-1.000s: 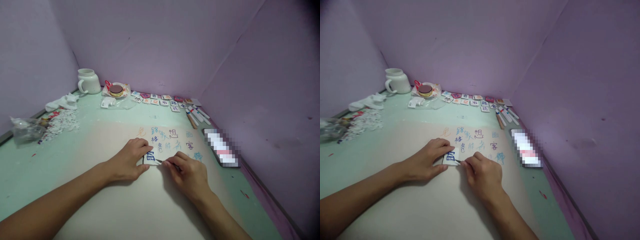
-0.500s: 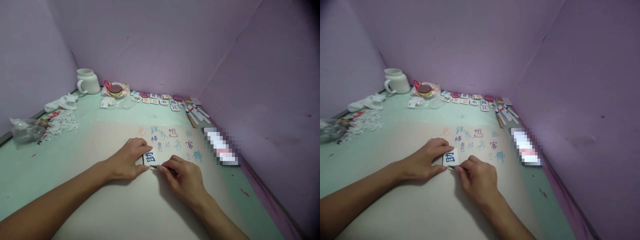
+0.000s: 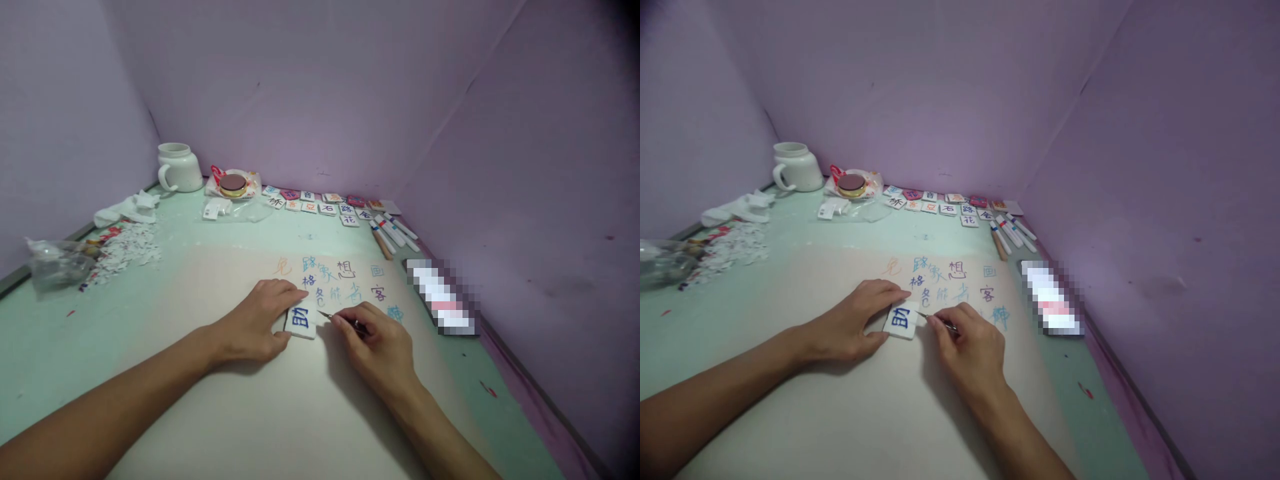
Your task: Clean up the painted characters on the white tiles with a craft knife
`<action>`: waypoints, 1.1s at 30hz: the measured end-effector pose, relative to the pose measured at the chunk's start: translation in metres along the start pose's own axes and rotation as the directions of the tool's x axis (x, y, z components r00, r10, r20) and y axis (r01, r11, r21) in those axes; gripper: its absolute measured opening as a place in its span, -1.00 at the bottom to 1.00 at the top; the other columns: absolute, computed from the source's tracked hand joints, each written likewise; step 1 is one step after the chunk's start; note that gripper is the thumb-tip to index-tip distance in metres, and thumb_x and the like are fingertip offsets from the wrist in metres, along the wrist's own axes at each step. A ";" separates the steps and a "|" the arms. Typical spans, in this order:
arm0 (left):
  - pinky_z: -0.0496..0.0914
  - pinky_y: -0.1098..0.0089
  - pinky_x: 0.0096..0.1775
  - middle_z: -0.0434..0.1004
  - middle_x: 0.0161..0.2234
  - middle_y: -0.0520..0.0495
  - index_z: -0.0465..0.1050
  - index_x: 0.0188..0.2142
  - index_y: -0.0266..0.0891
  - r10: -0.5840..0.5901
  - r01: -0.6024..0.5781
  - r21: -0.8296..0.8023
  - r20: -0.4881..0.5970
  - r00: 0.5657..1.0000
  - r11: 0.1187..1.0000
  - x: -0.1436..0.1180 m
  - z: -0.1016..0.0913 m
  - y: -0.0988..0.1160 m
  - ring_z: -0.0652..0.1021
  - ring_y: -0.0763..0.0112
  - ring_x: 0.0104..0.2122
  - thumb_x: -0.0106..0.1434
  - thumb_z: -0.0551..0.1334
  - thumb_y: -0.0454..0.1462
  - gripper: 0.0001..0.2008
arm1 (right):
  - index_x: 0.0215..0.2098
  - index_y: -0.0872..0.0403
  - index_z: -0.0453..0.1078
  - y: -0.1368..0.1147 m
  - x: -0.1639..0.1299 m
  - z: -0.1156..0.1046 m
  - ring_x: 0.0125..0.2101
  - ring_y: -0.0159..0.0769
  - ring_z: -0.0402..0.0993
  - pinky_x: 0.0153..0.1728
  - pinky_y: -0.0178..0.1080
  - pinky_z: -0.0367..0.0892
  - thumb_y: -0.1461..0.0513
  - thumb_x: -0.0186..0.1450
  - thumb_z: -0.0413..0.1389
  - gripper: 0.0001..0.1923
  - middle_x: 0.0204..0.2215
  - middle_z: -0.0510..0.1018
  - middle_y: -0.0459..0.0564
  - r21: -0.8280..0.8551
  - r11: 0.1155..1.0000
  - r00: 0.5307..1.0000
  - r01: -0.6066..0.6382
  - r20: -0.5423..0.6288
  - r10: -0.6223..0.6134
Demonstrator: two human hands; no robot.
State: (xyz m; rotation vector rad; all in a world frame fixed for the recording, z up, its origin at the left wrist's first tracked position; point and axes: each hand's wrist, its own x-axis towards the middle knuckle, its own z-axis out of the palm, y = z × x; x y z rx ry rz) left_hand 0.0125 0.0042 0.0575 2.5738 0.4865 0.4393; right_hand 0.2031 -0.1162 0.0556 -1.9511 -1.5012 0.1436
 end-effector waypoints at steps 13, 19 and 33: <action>0.32 0.22 -0.34 0.45 -0.56 -0.03 0.36 0.00 -0.39 -0.007 0.031 0.156 -0.152 0.988 0.987 -0.003 0.003 0.008 0.41 0.30 -0.53 0.18 0.17 -0.06 -0.49 | -0.40 -0.02 0.50 0.003 0.003 0.003 -0.51 -0.37 0.42 -0.48 -0.30 0.22 0.12 0.25 0.08 -0.81 -0.46 0.55 -0.13 0.068 0.997 0.999 -0.038 0.003 0.038; 0.33 0.18 -0.26 0.51 -0.30 -0.21 0.42 -0.09 -0.39 0.056 -0.028 0.099 -0.294 0.954 0.995 -0.004 0.001 0.003 0.47 0.19 -0.31 0.14 0.07 -0.30 -0.63 | -0.38 -0.01 0.49 0.006 -0.011 0.003 -0.55 -0.42 0.41 -0.53 -0.36 0.21 0.16 0.26 0.09 -0.84 -0.47 0.54 -0.15 0.037 0.994 0.995 0.098 -0.019 -0.097; 0.28 0.10 -0.08 0.38 -0.20 -0.16 0.41 -0.10 -0.28 -0.037 0.037 0.027 -0.006 0.999 0.999 0.000 0.003 0.004 0.40 0.16 -0.19 0.09 0.25 -0.27 -0.65 | -0.39 0.01 0.53 -0.002 -0.021 0.012 -0.54 -0.40 0.45 -0.58 -0.36 0.11 0.21 0.26 0.11 -0.85 -0.50 0.54 -0.11 -0.175 0.933 0.930 0.315 -0.141 -0.341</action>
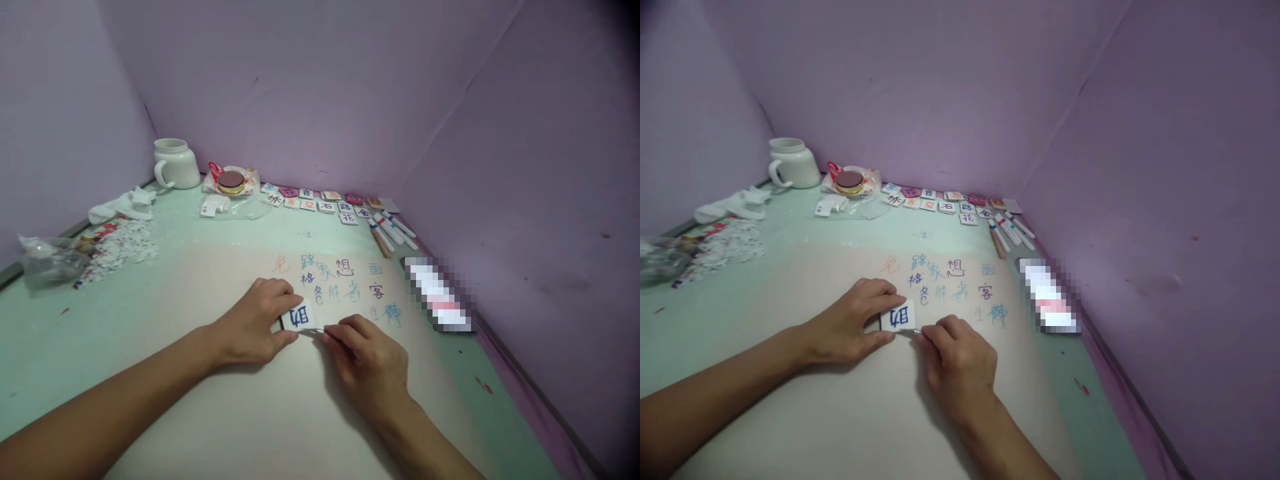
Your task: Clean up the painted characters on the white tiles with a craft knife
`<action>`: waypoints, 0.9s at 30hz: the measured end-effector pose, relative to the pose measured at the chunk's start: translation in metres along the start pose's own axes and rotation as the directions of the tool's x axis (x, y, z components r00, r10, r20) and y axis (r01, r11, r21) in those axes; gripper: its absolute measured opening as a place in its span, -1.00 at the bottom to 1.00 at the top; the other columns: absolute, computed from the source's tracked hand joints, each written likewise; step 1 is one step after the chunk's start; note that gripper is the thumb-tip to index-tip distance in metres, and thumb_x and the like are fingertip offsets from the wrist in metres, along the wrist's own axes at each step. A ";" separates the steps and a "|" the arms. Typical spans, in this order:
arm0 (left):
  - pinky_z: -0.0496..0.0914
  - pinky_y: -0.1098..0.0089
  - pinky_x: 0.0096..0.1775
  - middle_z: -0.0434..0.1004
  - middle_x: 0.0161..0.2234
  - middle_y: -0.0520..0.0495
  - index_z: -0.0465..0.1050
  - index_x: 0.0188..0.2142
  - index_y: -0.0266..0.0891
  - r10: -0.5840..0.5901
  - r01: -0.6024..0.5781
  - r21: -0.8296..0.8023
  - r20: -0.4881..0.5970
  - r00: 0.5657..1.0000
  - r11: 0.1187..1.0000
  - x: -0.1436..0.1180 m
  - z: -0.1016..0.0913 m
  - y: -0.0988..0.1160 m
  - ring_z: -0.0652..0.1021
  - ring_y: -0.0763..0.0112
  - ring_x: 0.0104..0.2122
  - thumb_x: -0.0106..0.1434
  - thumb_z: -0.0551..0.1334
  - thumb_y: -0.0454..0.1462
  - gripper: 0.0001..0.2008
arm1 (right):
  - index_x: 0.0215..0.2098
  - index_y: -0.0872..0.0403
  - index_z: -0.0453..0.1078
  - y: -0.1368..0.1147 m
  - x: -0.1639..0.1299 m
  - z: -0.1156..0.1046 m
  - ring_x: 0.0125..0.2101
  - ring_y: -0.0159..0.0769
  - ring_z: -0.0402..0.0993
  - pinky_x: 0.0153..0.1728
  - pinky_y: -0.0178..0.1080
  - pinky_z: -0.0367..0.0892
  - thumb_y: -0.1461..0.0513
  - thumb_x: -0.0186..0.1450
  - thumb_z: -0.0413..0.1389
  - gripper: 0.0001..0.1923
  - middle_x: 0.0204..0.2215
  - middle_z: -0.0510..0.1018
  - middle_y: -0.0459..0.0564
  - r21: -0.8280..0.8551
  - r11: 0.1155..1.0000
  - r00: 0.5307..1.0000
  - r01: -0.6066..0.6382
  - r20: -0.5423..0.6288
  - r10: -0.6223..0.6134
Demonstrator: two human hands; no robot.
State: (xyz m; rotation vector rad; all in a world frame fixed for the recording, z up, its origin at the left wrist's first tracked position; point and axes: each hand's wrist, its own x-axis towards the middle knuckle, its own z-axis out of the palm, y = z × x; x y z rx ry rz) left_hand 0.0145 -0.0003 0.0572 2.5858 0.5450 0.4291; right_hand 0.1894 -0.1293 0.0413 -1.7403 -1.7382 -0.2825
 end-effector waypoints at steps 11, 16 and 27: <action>0.31 0.14 -0.10 0.39 -0.24 -0.13 0.45 -0.15 -0.29 -0.006 0.006 -0.036 0.003 1.000 0.999 0.003 -0.002 0.002 0.42 0.18 -0.21 0.08 0.28 -0.27 -0.69 | -0.44 0.03 0.54 -0.003 0.002 0.003 -0.57 -0.39 0.44 -0.59 -0.35 0.10 0.23 0.25 0.12 -0.84 -0.55 0.53 -0.10 -0.002 1.000 0.999 0.012 -0.043 -0.012; 0.30 0.13 -0.08 0.39 -0.23 -0.14 0.45 -0.14 -0.29 -0.005 0.005 -0.030 0.009 1.000 1.000 0.003 -0.002 0.001 0.42 0.18 -0.20 0.08 0.28 -0.28 -0.68 | -0.43 0.04 0.54 -0.002 0.002 0.001 -0.56 -0.40 0.45 -0.59 -0.35 0.11 0.23 0.24 0.13 -0.85 -0.53 0.54 -0.10 0.012 1.000 0.997 0.013 -0.072 -0.012; 0.31 0.11 -0.09 0.39 -0.24 -0.12 0.45 -0.17 -0.24 -0.002 0.002 -0.029 0.002 1.000 1.000 0.004 -0.003 0.002 0.42 0.19 -0.22 0.08 0.26 -0.26 -0.72 | -0.45 0.03 0.54 -0.006 0.004 0.002 -0.57 -0.40 0.44 -0.61 -0.35 0.11 0.23 0.23 0.12 -0.84 -0.55 0.52 -0.10 0.011 1.000 0.999 -0.014 -0.036 0.014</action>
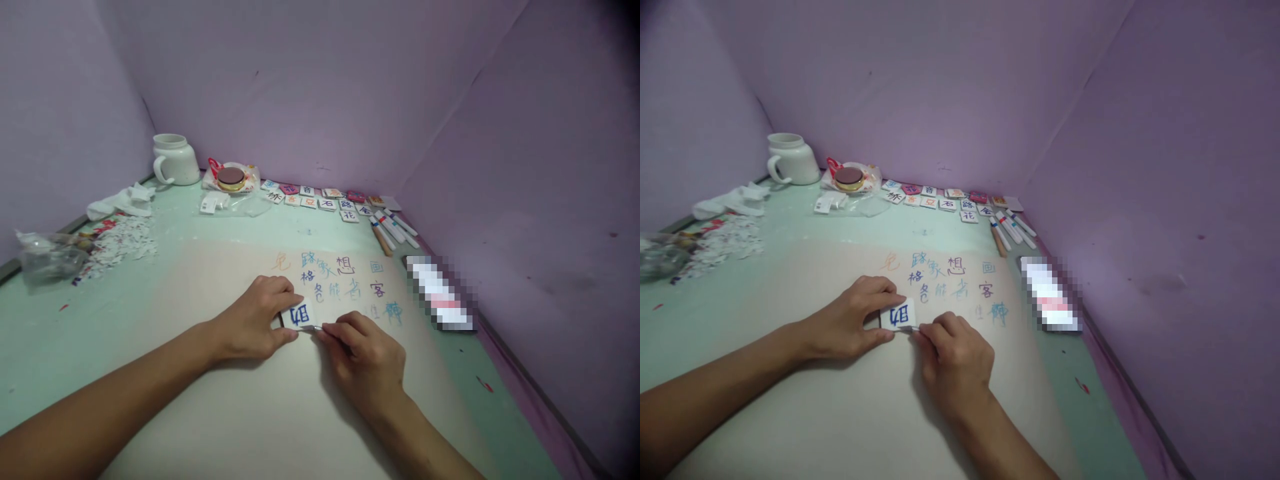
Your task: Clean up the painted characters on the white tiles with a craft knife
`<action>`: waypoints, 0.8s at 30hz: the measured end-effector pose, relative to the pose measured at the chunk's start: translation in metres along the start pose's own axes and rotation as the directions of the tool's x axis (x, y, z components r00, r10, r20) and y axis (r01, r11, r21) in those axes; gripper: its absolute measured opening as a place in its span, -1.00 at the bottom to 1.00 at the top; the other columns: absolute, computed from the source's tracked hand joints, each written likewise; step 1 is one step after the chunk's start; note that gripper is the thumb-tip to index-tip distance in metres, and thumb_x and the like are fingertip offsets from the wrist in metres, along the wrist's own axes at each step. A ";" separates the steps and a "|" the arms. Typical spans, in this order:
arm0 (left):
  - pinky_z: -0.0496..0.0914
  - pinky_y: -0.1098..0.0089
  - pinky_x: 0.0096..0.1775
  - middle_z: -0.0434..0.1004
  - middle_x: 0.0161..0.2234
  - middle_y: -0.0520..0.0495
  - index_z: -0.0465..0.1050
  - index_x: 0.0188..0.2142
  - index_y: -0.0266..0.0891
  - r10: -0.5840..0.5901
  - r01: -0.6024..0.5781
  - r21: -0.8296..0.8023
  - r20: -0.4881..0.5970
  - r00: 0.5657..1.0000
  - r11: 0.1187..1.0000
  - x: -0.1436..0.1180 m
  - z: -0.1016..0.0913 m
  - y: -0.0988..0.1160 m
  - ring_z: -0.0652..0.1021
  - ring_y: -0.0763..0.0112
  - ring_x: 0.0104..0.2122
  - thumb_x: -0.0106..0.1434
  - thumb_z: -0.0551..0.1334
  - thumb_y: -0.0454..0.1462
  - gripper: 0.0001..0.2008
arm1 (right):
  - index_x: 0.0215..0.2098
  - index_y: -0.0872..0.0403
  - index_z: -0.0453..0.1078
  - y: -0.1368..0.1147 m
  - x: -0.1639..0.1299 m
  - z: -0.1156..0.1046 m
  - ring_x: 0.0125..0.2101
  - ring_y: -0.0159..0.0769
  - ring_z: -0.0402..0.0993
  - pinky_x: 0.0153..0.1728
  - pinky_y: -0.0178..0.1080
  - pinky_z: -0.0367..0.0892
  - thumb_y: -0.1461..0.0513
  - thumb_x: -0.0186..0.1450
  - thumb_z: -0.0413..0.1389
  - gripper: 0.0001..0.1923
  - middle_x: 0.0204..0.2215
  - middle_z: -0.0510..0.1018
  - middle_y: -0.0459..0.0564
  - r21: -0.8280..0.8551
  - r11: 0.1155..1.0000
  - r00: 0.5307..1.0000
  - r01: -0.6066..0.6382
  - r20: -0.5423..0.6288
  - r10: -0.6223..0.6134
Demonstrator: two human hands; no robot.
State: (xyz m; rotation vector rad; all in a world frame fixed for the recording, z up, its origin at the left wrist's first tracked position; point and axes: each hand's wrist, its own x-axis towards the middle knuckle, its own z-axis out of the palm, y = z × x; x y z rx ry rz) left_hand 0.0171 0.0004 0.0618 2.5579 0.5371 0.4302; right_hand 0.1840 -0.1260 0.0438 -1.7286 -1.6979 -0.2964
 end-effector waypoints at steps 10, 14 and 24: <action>0.31 0.13 -0.08 0.40 -0.24 -0.13 0.47 -0.19 -0.26 -0.002 0.002 0.007 0.003 1.000 1.000 0.000 0.002 -0.001 0.42 0.18 -0.20 0.07 0.28 -0.29 -0.73 | -0.44 0.03 0.54 0.002 -0.002 -0.001 -0.56 -0.40 0.45 -0.60 -0.35 0.11 0.24 0.23 0.13 -0.85 -0.55 0.52 -0.11 -0.007 1.000 1.000 0.008 -0.005 -0.008; 0.31 0.14 -0.09 0.40 -0.24 -0.13 0.47 -0.19 -0.26 0.004 -0.004 0.009 0.001 1.000 1.000 0.000 0.002 -0.001 0.42 0.18 -0.20 0.06 0.28 -0.29 -0.73 | -0.46 0.03 0.54 -0.001 0.000 0.000 -0.58 -0.40 0.44 -0.62 -0.35 0.09 0.23 0.23 0.11 -0.83 -0.57 0.52 -0.11 -0.023 1.000 1.000 0.008 -0.015 -0.009; 0.32 0.16 -0.11 0.41 -0.25 -0.11 0.47 -0.21 -0.22 0.016 -0.016 0.007 -0.007 1.000 1.000 0.001 0.001 -0.001 0.43 0.20 -0.22 0.07 0.27 -0.27 -0.75 | -0.47 0.02 0.53 0.001 0.002 0.004 -0.60 -0.43 0.41 -0.62 -0.36 0.11 0.21 0.22 0.12 -0.83 -0.57 0.50 -0.12 0.043 0.997 0.998 -0.062 0.033 0.061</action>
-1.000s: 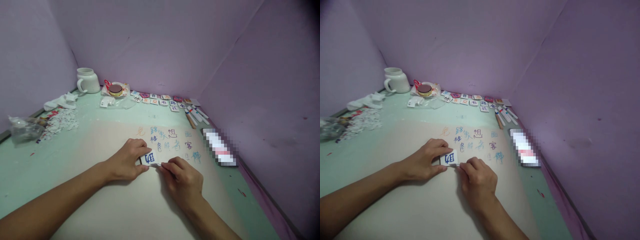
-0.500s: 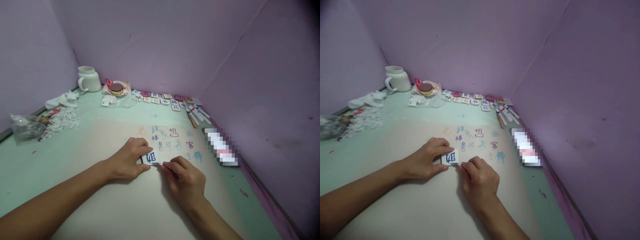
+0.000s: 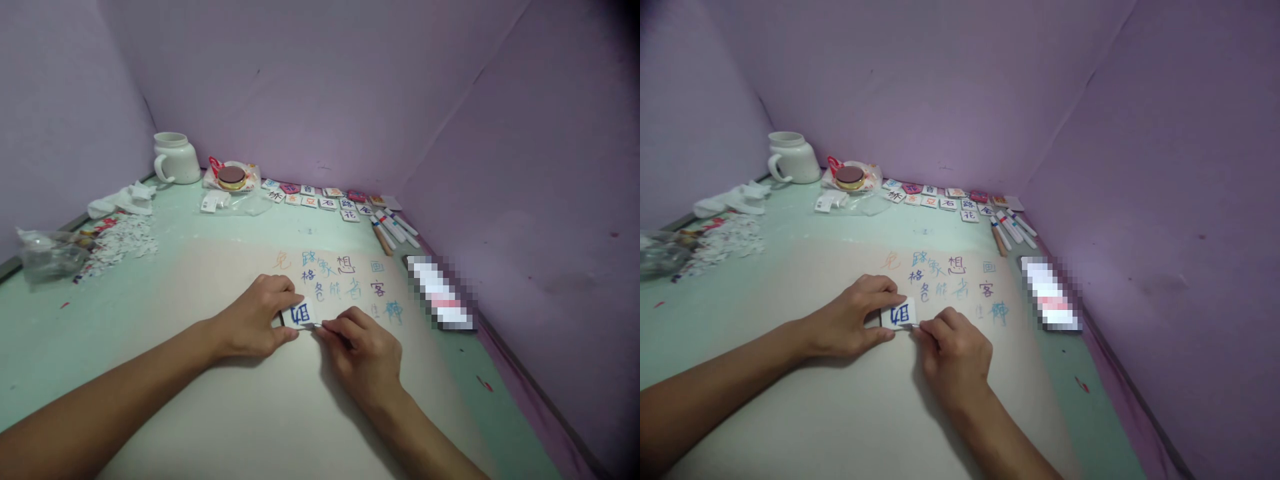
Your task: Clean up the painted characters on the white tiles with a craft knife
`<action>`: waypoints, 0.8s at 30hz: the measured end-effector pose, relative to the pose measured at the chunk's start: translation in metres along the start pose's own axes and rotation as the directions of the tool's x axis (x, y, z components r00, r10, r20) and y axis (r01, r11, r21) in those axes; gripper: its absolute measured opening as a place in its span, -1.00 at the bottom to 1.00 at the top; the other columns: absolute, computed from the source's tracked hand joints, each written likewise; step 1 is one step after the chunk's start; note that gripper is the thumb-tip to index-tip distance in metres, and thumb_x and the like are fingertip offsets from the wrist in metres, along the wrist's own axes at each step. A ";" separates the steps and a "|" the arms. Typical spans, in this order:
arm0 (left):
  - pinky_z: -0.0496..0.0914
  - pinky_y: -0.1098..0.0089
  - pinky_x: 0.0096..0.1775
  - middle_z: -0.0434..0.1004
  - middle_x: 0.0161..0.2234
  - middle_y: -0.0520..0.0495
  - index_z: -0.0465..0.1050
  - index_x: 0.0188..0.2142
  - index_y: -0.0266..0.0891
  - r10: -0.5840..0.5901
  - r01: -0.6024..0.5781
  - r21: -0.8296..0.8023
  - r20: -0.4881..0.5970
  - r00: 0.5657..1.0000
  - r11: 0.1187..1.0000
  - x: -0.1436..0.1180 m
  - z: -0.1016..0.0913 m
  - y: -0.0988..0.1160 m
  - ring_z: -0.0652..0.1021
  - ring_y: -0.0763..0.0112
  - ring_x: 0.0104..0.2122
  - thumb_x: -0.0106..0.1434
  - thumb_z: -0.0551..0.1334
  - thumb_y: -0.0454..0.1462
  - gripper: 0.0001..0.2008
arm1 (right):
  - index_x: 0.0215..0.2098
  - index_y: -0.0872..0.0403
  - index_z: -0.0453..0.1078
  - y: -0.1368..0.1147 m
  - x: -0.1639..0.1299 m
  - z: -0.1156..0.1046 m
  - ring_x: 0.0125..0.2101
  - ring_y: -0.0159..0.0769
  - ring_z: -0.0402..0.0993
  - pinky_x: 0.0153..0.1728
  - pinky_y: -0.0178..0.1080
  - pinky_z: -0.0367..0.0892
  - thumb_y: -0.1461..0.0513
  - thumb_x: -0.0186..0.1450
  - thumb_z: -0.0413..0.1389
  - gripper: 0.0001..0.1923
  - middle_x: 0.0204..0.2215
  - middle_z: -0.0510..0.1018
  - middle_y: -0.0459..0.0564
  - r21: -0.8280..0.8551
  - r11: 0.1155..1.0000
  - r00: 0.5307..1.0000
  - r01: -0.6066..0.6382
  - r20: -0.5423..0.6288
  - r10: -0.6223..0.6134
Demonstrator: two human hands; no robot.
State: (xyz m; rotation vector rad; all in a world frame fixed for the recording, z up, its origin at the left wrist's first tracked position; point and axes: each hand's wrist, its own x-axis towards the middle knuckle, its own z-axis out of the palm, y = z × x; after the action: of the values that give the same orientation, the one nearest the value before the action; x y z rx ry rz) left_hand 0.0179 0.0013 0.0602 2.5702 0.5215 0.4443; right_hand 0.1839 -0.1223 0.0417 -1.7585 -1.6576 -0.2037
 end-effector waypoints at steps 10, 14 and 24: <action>0.31 0.15 -0.10 0.40 -0.24 -0.12 0.48 -0.22 -0.24 -0.013 0.013 -0.008 0.009 1.000 1.000 -0.001 0.001 0.000 0.42 0.20 -0.21 0.07 0.26 -0.27 -0.77 | -0.46 0.02 0.54 0.004 -0.001 -0.002 -0.62 -0.46 0.37 -0.62 -0.38 0.12 0.20 0.20 0.16 -0.86 -0.57 0.49 -0.14 0.068 0.997 0.999 -0.047 0.027 0.045; 0.31 0.15 -0.10 0.40 -0.23 -0.11 0.48 -0.22 -0.21 -0.032 0.032 -0.009 0.006 0.999 0.999 -0.001 0.001 0.000 0.42 0.19 -0.21 0.06 0.27 -0.28 -0.76 | -0.45 0.02 0.54 0.004 -0.001 -0.003 -0.62 -0.47 0.37 -0.63 -0.38 0.10 0.19 0.21 0.14 -0.85 -0.57 0.49 -0.14 0.054 0.998 0.999 -0.028 0.021 0.026; 0.31 0.18 -0.11 0.39 -0.26 -0.08 0.48 -0.23 -0.21 -0.020 0.020 -0.012 0.008 1.000 1.000 0.000 0.001 0.000 0.42 0.22 -0.24 0.06 0.27 -0.28 -0.76 | -0.46 0.04 0.54 -0.002 -0.001 0.000 -0.62 -0.44 0.39 -0.63 -0.36 0.09 0.21 0.23 0.11 -0.82 -0.59 0.48 -0.12 0.009 1.000 1.000 -0.004 0.002 0.004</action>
State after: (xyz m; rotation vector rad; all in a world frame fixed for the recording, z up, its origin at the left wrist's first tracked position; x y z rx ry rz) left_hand 0.0185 0.0011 0.0590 2.5522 0.5398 0.4287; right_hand 0.1824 -0.1230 0.0421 -1.7554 -1.6540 -0.1925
